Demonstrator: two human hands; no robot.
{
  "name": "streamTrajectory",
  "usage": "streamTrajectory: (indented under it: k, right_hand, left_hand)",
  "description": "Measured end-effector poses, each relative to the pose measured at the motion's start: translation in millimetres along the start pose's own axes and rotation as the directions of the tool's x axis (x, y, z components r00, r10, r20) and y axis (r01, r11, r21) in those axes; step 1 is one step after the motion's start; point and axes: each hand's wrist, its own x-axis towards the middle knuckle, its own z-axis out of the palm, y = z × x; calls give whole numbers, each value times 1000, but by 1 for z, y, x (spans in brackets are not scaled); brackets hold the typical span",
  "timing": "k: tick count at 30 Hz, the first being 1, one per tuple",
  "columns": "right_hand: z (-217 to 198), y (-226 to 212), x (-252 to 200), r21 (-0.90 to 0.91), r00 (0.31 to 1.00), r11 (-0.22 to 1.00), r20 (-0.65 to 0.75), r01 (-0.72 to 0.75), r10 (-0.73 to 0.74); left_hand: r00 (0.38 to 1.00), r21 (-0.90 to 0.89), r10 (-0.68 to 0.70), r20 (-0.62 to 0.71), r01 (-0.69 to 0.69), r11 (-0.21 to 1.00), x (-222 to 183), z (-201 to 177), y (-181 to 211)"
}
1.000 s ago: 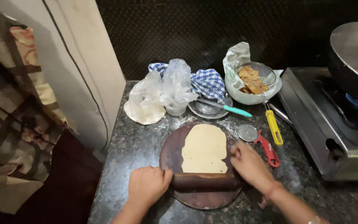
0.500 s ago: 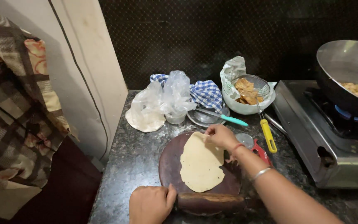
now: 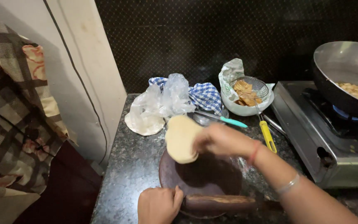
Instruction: The recorder rolls out dough with a pin and fries small pieces of it in a pan of oil.
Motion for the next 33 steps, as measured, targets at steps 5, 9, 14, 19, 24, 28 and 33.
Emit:
streamTrajectory:
  k: [5,9,14,19,24,28,33]
  right_hand:
    - [35,71,-80,-479,977,864,55,-155,206]
    - [62,72,-114,-186,940,922,-76,-341,333]
    - [105,59,-107,-229,719,711,-455,-665,525]
    - [88,88,-72,-221,675,693,-550,-686,492]
    - [73,138,-42,-293,679,740,-675,-606,289]
    - [68,137,-35,-190,633,703,-633,-685,446]
    - [93,90,-60,-253,567,522,-542,-814,621]
  left_hand:
    - [971,50,-165,175,158,986,-5,4,-14]
    - [940,140,-309,141,290,947,6,23,-38]
    - [935,75,-322,146,314,946,58,9,-44]
    - [948,44,-263,181,259,965,127,14,-51]
    - [949,-16,-257,181,264,964,191,23,-59]
    - [970,-112,-183,160,202,973,200,29,-61]
    - [993,-12,-113,32,113,993,141,31,-68]
